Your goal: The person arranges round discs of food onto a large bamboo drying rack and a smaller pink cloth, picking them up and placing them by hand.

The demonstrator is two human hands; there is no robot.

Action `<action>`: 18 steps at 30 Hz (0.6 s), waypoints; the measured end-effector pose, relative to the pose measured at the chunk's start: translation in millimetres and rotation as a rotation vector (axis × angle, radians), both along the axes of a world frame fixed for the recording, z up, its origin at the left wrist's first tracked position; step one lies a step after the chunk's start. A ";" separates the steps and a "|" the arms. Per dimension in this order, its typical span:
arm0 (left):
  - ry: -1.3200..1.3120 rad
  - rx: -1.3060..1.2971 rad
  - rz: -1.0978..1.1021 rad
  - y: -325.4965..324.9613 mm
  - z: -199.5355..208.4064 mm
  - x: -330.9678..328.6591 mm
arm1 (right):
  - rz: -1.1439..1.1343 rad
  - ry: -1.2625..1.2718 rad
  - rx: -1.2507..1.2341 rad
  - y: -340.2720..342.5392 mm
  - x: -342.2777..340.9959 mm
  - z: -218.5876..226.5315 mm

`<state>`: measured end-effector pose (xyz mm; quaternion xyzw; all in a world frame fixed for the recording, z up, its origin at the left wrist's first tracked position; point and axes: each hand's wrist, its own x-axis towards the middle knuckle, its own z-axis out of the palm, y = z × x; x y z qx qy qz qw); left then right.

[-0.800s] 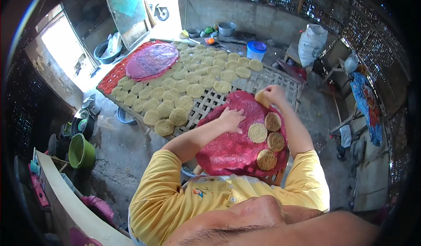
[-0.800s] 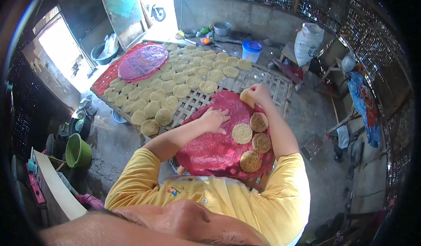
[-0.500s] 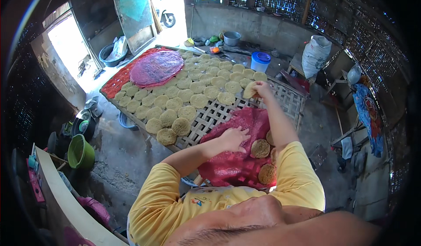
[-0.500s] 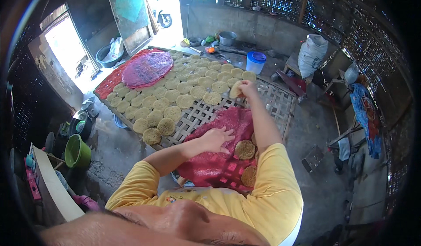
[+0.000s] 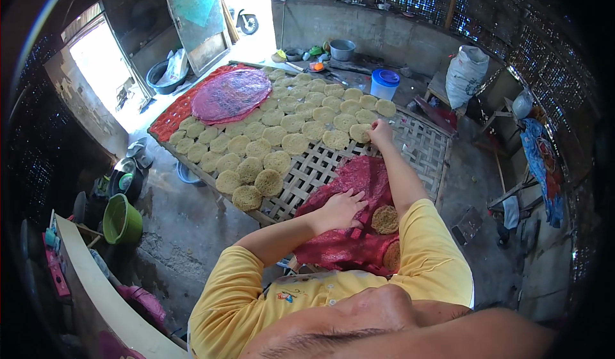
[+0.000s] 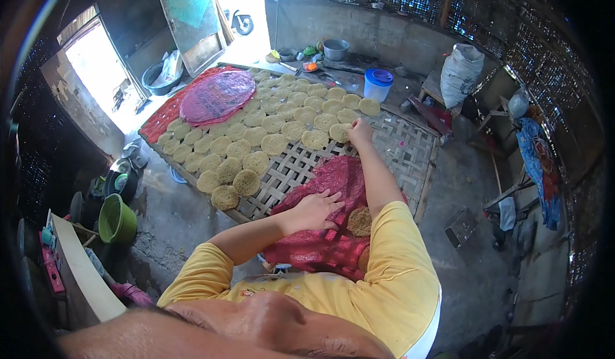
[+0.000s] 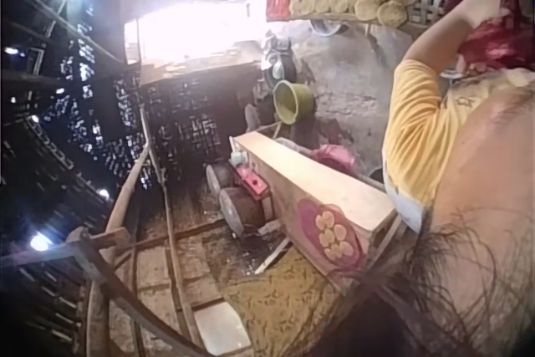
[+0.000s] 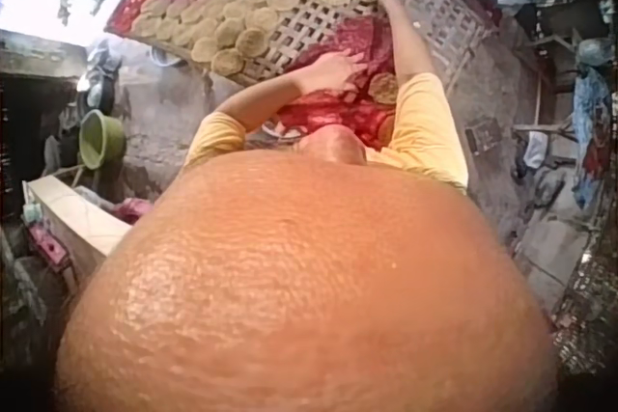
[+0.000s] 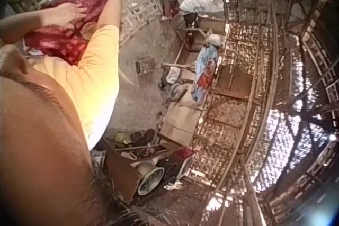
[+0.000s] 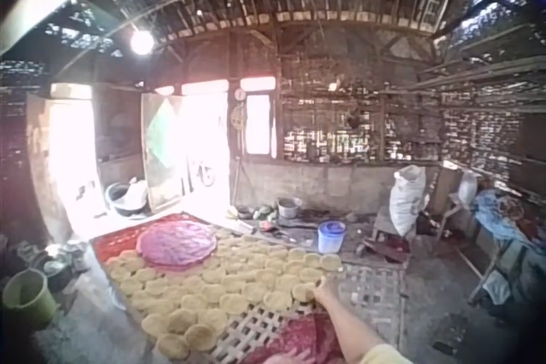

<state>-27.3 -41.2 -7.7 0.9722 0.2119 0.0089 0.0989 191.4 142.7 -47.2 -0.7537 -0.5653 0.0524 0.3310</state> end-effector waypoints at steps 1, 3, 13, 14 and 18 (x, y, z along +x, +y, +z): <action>-0.001 -0.001 0.008 -0.3 -0.4 0.3 | -0.005 0.000 0.002 -1.7 0.9 1.5; 0.001 -0.006 0.012 0.2 -0.9 -0.2 | -0.022 -0.172 0.088 -8.2 1.9 3.7; -0.115 -0.045 0.128 -20.5 -9.1 -20.9 | 0.685 -0.049 -0.242 -216.7 -42.3 81.1; -0.123 -0.047 0.132 -20.9 -6.4 -24.8 | 0.665 -0.115 -0.433 -237.9 -50.5 78.7; -0.023 -0.059 0.095 -22.4 2.0 -19.7 | 0.635 -0.365 -0.388 -276.7 -53.1 64.5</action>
